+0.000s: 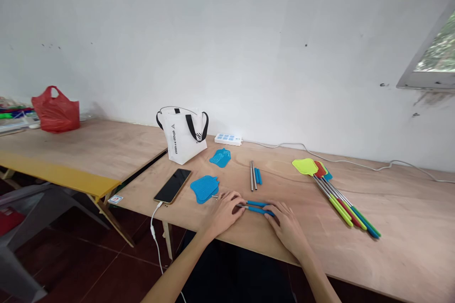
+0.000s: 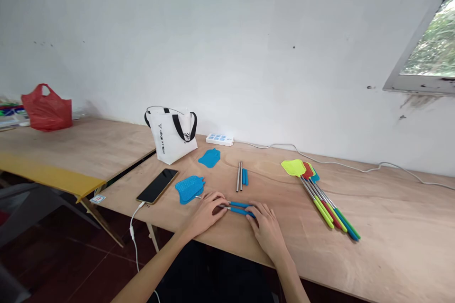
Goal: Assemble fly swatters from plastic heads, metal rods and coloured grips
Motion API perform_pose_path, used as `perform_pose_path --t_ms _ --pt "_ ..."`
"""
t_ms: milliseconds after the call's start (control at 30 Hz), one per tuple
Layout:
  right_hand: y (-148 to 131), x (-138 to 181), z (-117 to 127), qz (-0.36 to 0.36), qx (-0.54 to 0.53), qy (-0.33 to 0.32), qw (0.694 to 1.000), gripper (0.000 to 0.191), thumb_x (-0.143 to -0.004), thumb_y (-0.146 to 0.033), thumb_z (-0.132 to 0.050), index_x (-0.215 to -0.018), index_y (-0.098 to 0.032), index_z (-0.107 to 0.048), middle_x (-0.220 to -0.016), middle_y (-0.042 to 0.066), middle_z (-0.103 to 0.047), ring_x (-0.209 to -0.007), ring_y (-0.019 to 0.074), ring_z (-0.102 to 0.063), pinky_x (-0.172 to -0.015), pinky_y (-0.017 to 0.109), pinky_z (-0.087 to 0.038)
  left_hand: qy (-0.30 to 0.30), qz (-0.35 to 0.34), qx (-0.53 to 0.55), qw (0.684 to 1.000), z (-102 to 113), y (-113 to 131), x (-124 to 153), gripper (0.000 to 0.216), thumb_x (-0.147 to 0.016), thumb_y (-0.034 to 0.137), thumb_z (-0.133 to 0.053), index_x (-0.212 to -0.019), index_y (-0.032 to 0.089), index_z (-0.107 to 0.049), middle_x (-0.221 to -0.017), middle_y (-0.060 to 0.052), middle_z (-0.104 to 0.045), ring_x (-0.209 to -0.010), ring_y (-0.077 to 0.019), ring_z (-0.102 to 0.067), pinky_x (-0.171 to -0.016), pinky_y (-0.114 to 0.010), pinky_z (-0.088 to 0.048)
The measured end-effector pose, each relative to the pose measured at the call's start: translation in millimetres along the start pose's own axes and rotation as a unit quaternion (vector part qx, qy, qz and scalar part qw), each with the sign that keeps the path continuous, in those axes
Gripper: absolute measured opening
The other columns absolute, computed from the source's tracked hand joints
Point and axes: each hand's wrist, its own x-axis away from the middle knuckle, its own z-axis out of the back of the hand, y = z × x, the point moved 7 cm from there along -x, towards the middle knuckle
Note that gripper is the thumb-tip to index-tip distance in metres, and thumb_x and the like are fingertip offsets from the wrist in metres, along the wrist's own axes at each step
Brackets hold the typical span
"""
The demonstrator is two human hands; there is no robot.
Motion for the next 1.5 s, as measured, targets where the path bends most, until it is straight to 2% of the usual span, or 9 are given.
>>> perform_pose_path --t_ms 167,433,633,900,1200,1500 --pt "0.9 0.0 3.9 -0.006 0.021 0.02 1.0 0.025 -0.102 -0.033 -0.045 -0.109 -0.032 -0.068 -0.115 0.003 -0.072 -0.106 0.023 -0.065 -0.087 0.04 -0.049 -0.007 0.02 0.003 1.0 5.5 -9.9 0.5 0.009 -0.097 0.03 -0.06 -0.095 0.024 -0.066 -0.108 -0.002 -0.066 -0.106 -0.022 -0.061 -0.098 -0.038 -0.043" --pt "6.0 0.8 6.4 -0.035 0.02 0.041 0.998 0.024 -0.101 -0.033 -0.045 -0.104 -0.031 -0.069 -0.109 0.004 -0.073 -0.103 0.026 -0.065 -0.088 0.043 -0.048 -0.013 0.014 -0.01 1.0 6.5 -17.0 2.8 0.011 -0.097 0.031 -0.06 -0.104 0.026 -0.067 -0.115 -0.001 -0.065 -0.11 -0.0215 -0.062 -0.101 -0.037 -0.044" --pt "8.1 1.4 5.0 -0.04 0.032 0.039 0.998 0.024 -0.101 -0.037 -0.045 -0.106 -0.03 -0.067 -0.111 0.004 -0.072 -0.105 0.0269 -0.063 -0.088 0.044 -0.046 -0.017 0.012 0.016 1.0 3.5 -12.2 2.1 0.017 -0.098 0.022 -0.052 -0.107 0.025 -0.066 -0.116 -0.003 -0.064 -0.109 -0.0198 -0.063 -0.094 -0.032 -0.051" --pt "7.9 3.5 1.8 -0.045 0.046 0.029 0.997 0.026 -0.103 -0.038 -0.042 -0.111 -0.029 -0.065 -0.117 0.005 -0.069 -0.109 0.0274 -0.061 -0.091 0.046 -0.045 -0.015 -0.002 -0.004 1.0 3.2 -10.6 3.0 0.022 -0.098 0.014 -0.048 -0.11 0.024 -0.063 -0.117 -0.003 -0.064 -0.111 -0.0196 -0.063 -0.098 -0.034 -0.049" --pt "8.9 2.9 0.2 -0.047 0.074 0.011 0.996 0.027 -0.103 -0.037 -0.041 -0.112 -0.028 -0.065 -0.118 0.005 -0.069 -0.11 0.0265 -0.061 -0.093 0.043 -0.045 -0.023 -0.013 -0.037 0.999 2.6 -10.7 2.2 0.023 -0.099 0.014 -0.047 -0.112 0.025 -0.063 -0.118 -0.002 -0.065 -0.112 -0.0203 -0.061 -0.097 -0.035 -0.049" --pt "8.2 2.8 0.2 -0.039 0.09 0.022 0.995 0.028 -0.103 -0.037 -0.041 -0.113 -0.029 -0.066 -0.117 0.005 -0.07 -0.109 0.0256 -0.062 -0.093 0.043 -0.046 -0.021 -0.018 -0.048 0.998 2.0 -11.0 2.8 0.022 -0.1 0.017 -0.046 -0.112 0.025 -0.063 -0.117 -0.002 -0.065 -0.111 -0.0201 -0.061 -0.095 -0.035 -0.049"
